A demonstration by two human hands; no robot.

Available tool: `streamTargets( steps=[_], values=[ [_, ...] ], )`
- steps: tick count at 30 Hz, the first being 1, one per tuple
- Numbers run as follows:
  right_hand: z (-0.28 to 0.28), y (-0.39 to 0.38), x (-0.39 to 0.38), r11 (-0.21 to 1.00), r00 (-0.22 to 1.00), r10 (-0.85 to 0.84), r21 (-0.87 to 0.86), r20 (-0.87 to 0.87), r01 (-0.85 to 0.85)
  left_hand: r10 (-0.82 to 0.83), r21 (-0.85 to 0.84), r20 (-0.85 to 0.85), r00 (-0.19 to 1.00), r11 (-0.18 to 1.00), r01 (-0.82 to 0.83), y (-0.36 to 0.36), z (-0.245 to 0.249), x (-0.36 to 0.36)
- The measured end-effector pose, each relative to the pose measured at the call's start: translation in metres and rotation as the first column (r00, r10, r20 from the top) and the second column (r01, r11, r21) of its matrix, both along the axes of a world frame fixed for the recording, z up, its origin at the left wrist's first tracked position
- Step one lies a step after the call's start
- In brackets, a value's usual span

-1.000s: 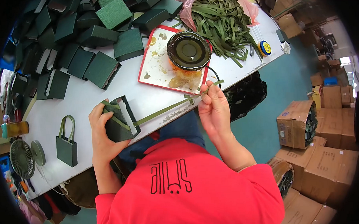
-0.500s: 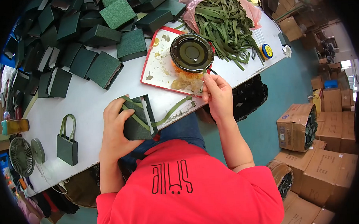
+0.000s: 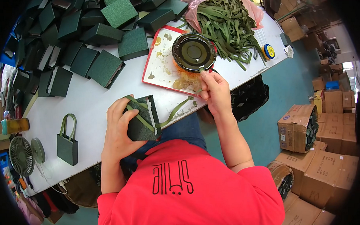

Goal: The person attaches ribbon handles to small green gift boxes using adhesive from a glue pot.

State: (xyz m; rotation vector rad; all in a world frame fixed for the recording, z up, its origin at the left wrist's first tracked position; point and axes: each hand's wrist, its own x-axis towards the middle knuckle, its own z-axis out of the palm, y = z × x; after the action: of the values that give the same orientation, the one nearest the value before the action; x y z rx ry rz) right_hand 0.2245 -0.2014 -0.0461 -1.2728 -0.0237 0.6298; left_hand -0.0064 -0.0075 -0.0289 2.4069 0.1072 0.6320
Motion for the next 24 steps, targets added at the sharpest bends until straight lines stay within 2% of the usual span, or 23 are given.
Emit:
streamTargets(
  steps=[5,8,11,15,16,24],
  values=[
    [-0.001,-0.008,-0.002,0.997,0.999,0.006,0.074,-0.048,-0.002,0.005,-0.014,0.005,1.000,1.000,-0.005,0.001,0.000,-0.001],
    [0.008,-0.013,-0.015,0.998,1.000,0.017,0.063,-0.011,-0.017,-0.006,-0.046,0.011,1.000,0.999,0.007,0.003,0.000,-0.002],
    [0.029,-0.011,-0.035,0.988,0.987,0.157,0.004,0.029,-0.157,-0.071,-0.110,0.005,0.997,0.991,0.071,0.005,0.002,-0.001],
    [0.046,-0.003,-0.055,0.859,0.863,0.505,-0.105,0.024,-0.501,-0.192,-0.215,0.007,0.981,0.958,0.189,0.007,0.006,-0.001],
    [0.049,-0.001,-0.056,0.824,0.827,0.563,-0.081,-0.006,-0.561,-0.207,-0.228,0.012,0.978,0.952,0.204,0.007,0.006,-0.001],
    [0.043,0.015,-0.065,0.772,0.776,0.631,-0.088,-0.013,-0.629,-0.229,-0.211,0.019,0.973,0.951,0.228,0.006,0.012,0.000]
  ],
)
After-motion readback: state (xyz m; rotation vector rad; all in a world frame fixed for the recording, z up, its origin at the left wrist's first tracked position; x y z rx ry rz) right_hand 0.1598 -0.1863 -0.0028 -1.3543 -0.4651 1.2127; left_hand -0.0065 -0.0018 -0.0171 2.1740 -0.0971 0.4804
